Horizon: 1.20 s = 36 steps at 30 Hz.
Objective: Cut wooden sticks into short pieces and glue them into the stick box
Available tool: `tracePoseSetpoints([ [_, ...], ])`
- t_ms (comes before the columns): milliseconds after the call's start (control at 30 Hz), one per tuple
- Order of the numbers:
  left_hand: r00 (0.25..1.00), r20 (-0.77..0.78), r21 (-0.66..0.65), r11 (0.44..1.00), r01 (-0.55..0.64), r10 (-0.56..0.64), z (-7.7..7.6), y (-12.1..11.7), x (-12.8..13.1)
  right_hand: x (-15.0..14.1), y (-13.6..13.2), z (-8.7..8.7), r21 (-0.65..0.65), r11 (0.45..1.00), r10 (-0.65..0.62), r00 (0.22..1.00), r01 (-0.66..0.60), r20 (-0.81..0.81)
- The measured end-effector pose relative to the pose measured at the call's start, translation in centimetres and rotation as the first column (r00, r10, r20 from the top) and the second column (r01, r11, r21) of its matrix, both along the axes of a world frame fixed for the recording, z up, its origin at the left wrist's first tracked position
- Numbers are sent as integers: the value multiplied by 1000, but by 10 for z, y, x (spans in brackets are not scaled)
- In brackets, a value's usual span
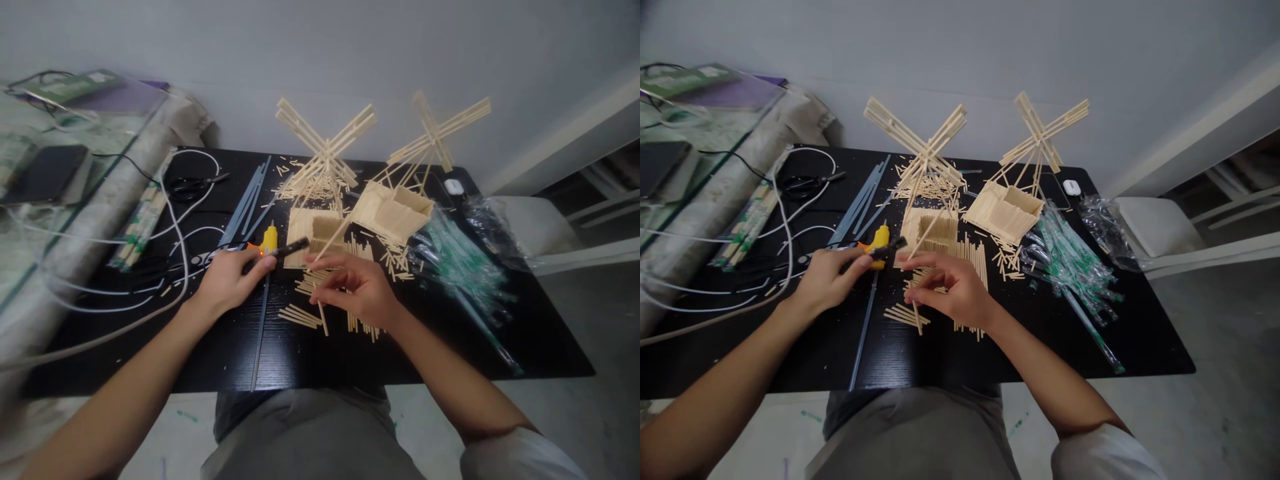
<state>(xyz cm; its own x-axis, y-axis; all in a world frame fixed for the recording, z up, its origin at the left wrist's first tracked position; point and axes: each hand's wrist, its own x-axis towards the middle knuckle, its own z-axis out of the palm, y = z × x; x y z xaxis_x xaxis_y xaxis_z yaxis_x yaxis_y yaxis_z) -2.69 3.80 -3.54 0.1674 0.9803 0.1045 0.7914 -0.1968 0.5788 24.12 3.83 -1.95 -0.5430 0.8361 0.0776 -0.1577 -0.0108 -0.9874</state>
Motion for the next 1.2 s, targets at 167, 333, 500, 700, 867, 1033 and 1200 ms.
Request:
tracePoseSetpoints([
  [167,849,520,-150,989,-11,88,-4,-4,5,-7,-5,-12,7,998,64,998,-64,25],
  [333,737,662,-247,968,45,135,-6,-11,16,-15,-9,-24,-73,950,308,949,-303,72],
  [500,732,662,-289,956,52,160,-5,-13,21,-15,-10,-24,-67,925,380,908,-374,174],
  [700,686,686,-366,930,35,244,-3,-12,20,-13,-6,-19,7,921,374,887,-390,272],
  [867,727,659,-327,944,48,192,-1,-12,20,-11,-5,-19,33,904,390,854,-426,345],
  [1033,742,639,-272,962,-26,200,3,-12,19,-6,3,-23,-34,969,244,929,-245,279],
  [1200,820,563,-126,991,-42,106,4,-12,23,-8,7,-30,-106,993,-33,993,45,112],
])
